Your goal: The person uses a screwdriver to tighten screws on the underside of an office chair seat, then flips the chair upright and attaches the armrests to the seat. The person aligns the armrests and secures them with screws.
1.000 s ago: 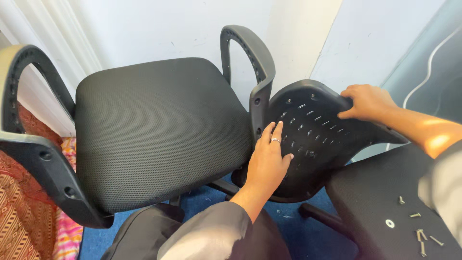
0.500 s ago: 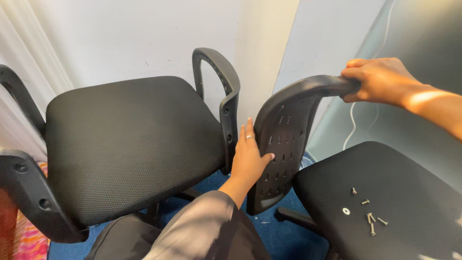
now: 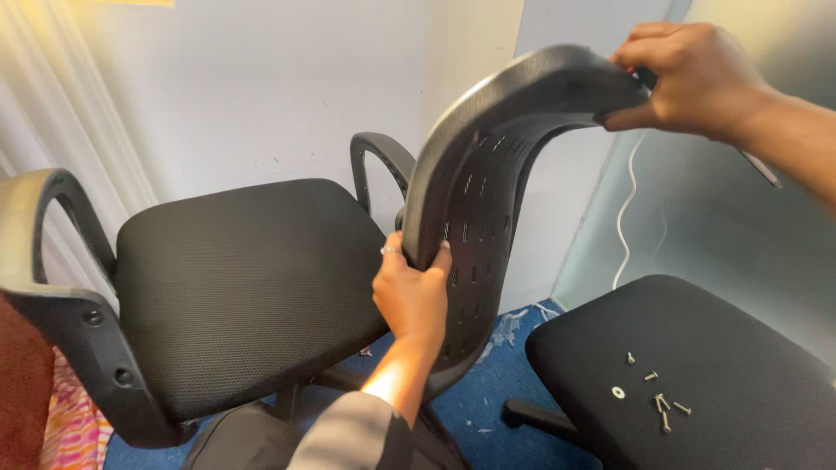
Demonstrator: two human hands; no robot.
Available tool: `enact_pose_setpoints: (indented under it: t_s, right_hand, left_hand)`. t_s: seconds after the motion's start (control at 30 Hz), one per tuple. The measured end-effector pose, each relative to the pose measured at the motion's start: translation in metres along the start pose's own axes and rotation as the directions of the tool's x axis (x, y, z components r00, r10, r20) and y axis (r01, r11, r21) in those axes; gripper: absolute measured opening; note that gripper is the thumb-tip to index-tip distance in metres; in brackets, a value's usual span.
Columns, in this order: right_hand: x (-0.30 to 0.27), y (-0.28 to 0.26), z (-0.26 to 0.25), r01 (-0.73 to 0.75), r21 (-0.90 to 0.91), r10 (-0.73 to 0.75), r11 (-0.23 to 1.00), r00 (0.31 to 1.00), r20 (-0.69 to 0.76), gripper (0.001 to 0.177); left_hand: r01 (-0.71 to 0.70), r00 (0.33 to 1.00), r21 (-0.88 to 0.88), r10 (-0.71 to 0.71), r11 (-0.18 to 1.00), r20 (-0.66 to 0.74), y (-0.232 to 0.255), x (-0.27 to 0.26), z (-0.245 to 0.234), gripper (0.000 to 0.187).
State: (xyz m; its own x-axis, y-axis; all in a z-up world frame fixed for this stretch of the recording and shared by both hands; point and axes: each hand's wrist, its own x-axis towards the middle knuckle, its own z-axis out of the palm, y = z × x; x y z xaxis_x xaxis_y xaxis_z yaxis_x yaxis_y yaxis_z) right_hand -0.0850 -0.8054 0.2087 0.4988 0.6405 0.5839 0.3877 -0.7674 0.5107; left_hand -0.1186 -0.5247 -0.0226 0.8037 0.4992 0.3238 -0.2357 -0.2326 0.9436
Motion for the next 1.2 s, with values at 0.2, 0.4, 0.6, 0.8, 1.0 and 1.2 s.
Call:
enact_pose_setpoints:
  t_s: [0.2,0.4,0.6,0.8,1.0,1.2]
  right_hand:
    - [0.017,-0.022,-0.040,0.020,0.027,-0.014,0.999,0.980,-0.198,0.049]
    - [0.032,-0.054,-0.043,0.075,0.082,-0.045,0.994,0.946,-0.322,0.054]
    - [0.039,-0.075,-0.047,-0.081,0.343,0.175,0.936,0.952,-0.253,0.050]
    - [0.045,-0.109,-0.047,-0.227,0.709,0.385,0.667,0.920,-0.067,0.030]
    - [0.042,-0.126,-0.039,-0.278,0.914,0.394,0.295,0.907,0.148,0.030]
    - [0.024,-0.141,0.002,-0.299,0.952,0.300,-0.068,0.904,0.305,0.033]
  left_hand:
    - [-0.267,0.962,0.043,0.269,0.963,-0.054,0.060,0.059,-0.087,0.051]
    - [-0.396,0.895,0.334,0.440,0.855,-0.066,0.080,0.084,-0.153,0.061]
    - [-0.580,0.744,0.546,0.667,0.605,0.050,0.119,0.146,-0.212,0.073]
    - [-0.732,0.603,0.546,0.761,0.408,0.240,0.159,0.185,-0.240,0.079]
    - [-0.767,0.584,0.532,0.734,0.360,0.346,0.171,0.206,-0.240,0.076]
    - [-0.814,0.532,0.540,0.647,0.214,0.546,0.177,0.243,-0.204,0.079]
